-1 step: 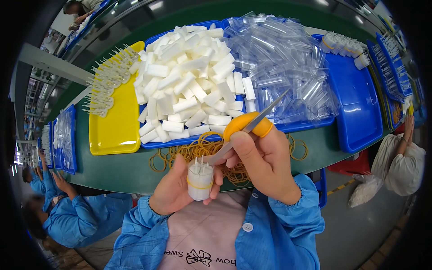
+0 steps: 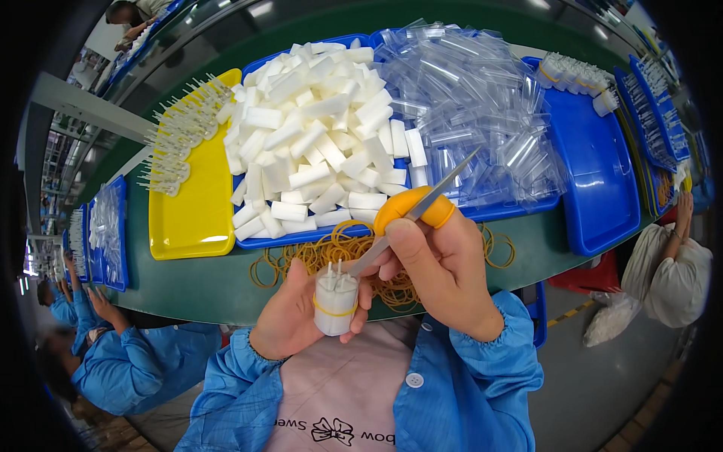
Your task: The person assembles small white plastic components by inserting them into clear plastic sleeves and securing them with rubber bands. They use a yellow-handled tool to tighten the bands and a pair of scissors to trim the excess. The finished units are placed into a yellow tray on the assembly line.
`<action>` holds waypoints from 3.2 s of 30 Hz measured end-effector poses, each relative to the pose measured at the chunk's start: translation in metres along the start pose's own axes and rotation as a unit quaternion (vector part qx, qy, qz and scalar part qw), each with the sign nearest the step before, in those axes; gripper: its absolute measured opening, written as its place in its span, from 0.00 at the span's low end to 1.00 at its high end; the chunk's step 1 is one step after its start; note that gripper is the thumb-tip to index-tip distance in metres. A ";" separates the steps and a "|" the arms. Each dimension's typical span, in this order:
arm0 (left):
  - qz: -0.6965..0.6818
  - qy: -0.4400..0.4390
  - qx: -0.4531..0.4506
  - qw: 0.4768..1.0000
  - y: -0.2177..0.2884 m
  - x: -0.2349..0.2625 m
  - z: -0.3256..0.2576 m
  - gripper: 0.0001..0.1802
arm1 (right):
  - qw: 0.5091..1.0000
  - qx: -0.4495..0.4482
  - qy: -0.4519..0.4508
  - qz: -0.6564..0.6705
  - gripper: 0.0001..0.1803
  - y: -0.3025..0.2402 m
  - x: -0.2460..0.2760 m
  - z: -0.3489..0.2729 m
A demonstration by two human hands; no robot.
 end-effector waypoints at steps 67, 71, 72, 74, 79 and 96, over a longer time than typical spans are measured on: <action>0.102 0.014 -0.027 0.994 -0.002 -0.014 0.011 0.32 | 0.815 0.166 -0.043 -0.553 0.33 -0.006 -0.024 -0.033; -0.047 -0.093 -0.015 0.994 -0.003 -0.002 0.009 0.29 | 0.865 0.104 -0.039 -0.490 0.33 -0.013 -0.023 -0.031; -0.053 -0.098 -0.009 0.994 -0.003 -0.002 0.009 0.28 | 0.864 0.109 -0.040 -0.491 0.33 -0.009 -0.020 -0.032; -0.064 -0.109 0.003 0.992 -0.002 -0.004 0.009 0.28 | 0.861 0.109 -0.045 -0.495 0.32 -0.008 -0.019 -0.035; 0.070 0.072 -0.065 0.993 -0.007 -0.014 0.012 0.27 | 0.800 0.132 -0.056 -0.583 0.28 -0.007 -0.023 -0.034; 0.108 0.104 -0.068 0.986 -0.010 -0.016 0.015 0.29 | 0.809 0.145 -0.049 -0.568 0.31 -0.004 -0.019 -0.032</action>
Point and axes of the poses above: each hand's wrist, its own z-axis towards the middle knuckle, its own x-axis out of the back of the hand, y = z × x, the point moved 1 cm from there along z, towards the middle knuckle, and after that the axes turned 7 degrees about -y, right-handed, at the moved point
